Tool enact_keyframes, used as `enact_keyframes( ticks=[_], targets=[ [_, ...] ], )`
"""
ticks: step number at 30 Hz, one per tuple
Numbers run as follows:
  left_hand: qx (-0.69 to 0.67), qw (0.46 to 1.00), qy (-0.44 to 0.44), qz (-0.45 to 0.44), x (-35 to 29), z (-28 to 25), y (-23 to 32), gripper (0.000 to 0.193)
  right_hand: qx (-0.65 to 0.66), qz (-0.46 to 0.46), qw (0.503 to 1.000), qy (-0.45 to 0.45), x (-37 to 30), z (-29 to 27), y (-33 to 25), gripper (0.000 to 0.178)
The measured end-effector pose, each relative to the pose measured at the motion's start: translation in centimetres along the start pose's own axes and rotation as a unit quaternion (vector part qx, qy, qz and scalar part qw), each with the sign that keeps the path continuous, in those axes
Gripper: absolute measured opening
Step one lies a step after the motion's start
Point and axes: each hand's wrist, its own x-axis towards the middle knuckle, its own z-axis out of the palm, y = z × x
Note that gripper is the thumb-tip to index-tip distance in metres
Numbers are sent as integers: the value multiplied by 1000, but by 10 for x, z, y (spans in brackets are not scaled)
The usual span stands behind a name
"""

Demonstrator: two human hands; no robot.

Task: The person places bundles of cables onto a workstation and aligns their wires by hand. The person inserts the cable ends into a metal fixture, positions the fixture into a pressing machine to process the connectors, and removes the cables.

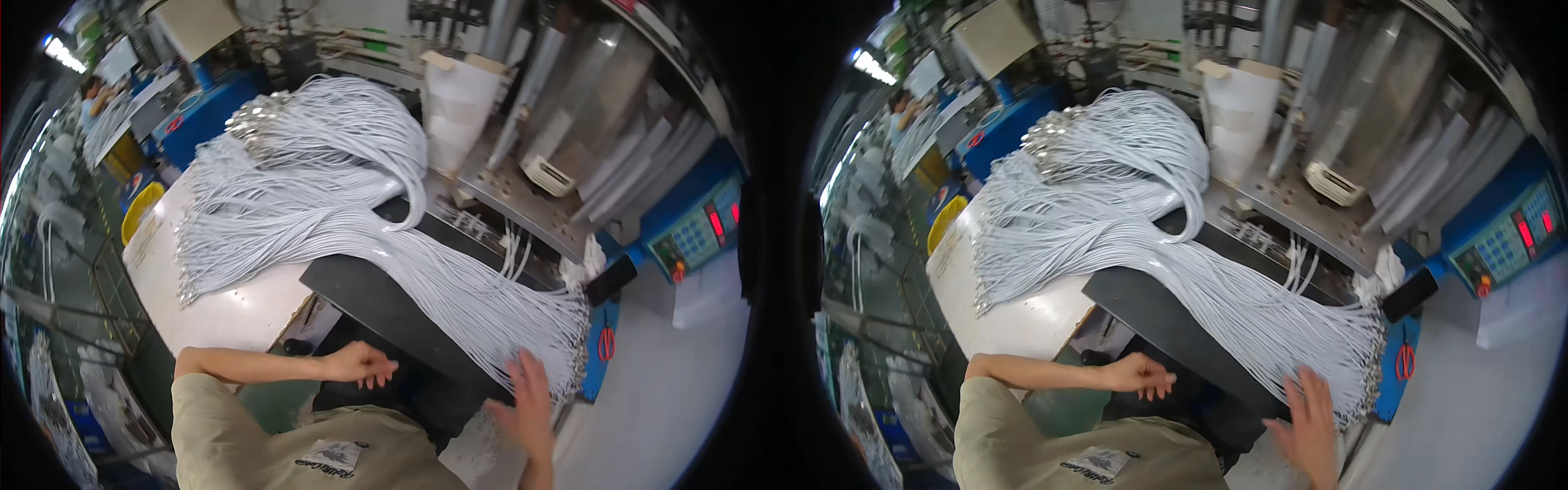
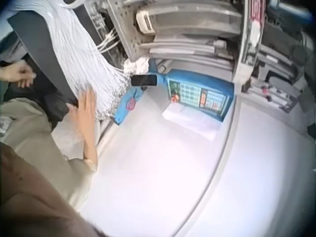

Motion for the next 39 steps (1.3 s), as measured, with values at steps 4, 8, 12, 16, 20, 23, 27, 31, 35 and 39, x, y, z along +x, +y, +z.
enact_keyframes(
  ticks=[4, 8, 12, 16, 20, 23, 27, 31, 35, 39],
  targets=[
    [214, 931, -237, 174, 20, 40, 73, 28, 433, 106, 884, 139, 54, -25, 24, 84],
    [244, 831, -310, 393, 53, 95, 121, 26, 661, 265, 702, 19, 150, 4, 85, 63],
    [298, 736, -216, 568, 97, 80, 130, 28, 721, 221, 653, -67, 183, 17, 75, 45],
    [457, 736, 63, 496, 114, -26, 154, 37, 699, 36, 711, -74, 179, -26, 44, 36],
    [662, 637, 142, 368, 108, -86, 184, 33, 271, 66, 958, 64, 233, 25, 39, 21],
    [686, 628, 124, 346, 120, -93, 188, 25, -14, 6, 978, 207, 286, 98, 66, 24],
    [585, 720, 142, 345, 115, -106, 179, 18, 1, -22, 970, 242, 263, 75, 38, 25],
    [561, 694, 181, 413, 107, -99, 185, 17, 247, -86, 965, -17, 179, -43, 30, 24],
    [581, 679, 169, 416, 112, -102, 193, 17, 264, -97, 920, -273, 152, -94, 61, 29],
    [497, 787, 128, 342, 112, -112, 207, 20, 81, -169, 981, 52, 172, -26, 53, 35]
  ],
)
